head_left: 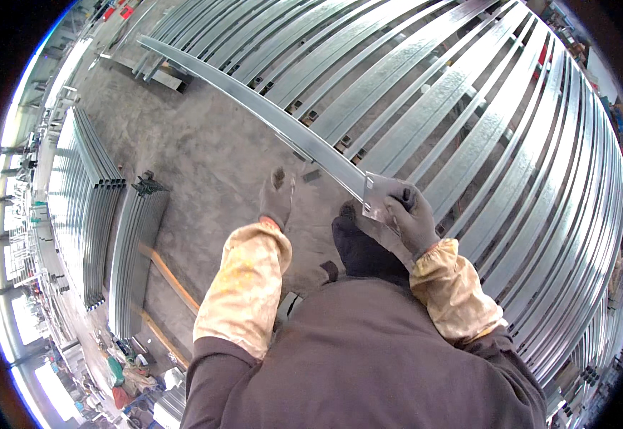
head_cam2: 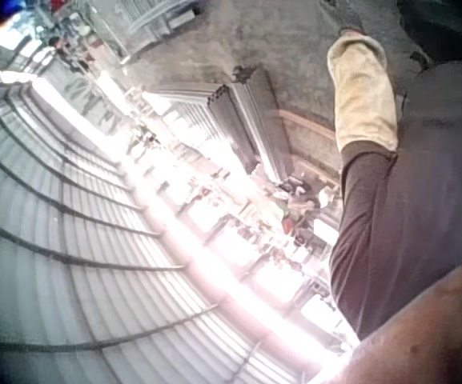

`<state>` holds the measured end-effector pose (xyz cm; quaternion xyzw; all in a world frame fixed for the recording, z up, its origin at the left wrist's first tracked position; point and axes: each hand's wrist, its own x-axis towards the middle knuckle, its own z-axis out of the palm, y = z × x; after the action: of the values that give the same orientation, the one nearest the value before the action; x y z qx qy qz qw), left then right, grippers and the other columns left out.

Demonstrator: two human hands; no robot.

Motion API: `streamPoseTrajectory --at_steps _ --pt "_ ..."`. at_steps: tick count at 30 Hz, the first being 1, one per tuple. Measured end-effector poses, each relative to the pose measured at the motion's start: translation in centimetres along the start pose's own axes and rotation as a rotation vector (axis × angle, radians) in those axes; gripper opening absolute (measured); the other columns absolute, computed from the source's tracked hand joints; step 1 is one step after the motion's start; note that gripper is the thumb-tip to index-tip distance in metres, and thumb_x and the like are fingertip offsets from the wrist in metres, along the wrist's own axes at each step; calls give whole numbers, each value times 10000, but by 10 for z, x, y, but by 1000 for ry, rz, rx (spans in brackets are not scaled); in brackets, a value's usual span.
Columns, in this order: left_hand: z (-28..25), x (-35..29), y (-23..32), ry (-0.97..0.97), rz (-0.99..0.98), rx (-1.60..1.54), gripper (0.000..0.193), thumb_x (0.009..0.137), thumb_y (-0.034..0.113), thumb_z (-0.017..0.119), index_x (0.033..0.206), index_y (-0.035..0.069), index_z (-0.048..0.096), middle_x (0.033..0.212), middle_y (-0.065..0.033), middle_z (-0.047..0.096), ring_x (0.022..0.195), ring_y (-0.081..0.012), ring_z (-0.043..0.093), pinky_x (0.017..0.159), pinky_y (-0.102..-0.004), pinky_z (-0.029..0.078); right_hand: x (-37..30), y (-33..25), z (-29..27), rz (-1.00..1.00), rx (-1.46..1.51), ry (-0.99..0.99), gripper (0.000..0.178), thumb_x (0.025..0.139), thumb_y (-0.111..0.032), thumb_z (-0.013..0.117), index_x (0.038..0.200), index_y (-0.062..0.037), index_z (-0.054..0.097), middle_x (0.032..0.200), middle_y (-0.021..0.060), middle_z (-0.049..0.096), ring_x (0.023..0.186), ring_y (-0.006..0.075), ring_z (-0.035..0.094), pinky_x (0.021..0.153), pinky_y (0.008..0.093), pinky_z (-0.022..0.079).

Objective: The person positions a long metal bar onto a slatted metal frame, aligns it, and then uses a handheld welding tool to weld the bar to the frame. The person repeats this process for multiple bars, creating a series of welded joints.

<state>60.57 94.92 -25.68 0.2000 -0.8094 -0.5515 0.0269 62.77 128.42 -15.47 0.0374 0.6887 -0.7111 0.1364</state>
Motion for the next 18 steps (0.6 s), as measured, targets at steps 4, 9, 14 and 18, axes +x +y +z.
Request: streamPoseTrajectory --at_steps 4,9,14,18 --pt "8 71 27 164 33 -18 564 920 273 754 1339 -61 578 1167 -160 692 1066 -250 661 957 -368 518 66 7 42 -83 -1 -19 318 957 -103 680 1241 26 620 1028 41 691 893 107 613 792 280 523" --pt "10 102 49 -160 -157 -30 547 902 287 788 1282 -43 573 1023 -110 688 920 -171 629 827 -345 517 73 24 77 134 -140 -93 334 961 -83 672 1274 21 612 1126 106 705 1015 168 664 907 313 535" --pt "-1 114 24 -215 -134 -98 514 885 309 812 1190 -36 584 1009 -107 679 893 -169 624 829 -338 522 71 24 96 -36 -385 25 373 924 -101 715 1277 -17 631 1121 173 738 1023 284 727 892 367 565" --pt "0 122 21 -252 -115 -48 527 885 312 808 1202 -36 571 1073 -148 667 981 -225 627 896 -372 506 72 29 104 -29 -405 126 361 912 -89 731 1247 4 635 1106 189 743 1003 292 734 882 371 565"
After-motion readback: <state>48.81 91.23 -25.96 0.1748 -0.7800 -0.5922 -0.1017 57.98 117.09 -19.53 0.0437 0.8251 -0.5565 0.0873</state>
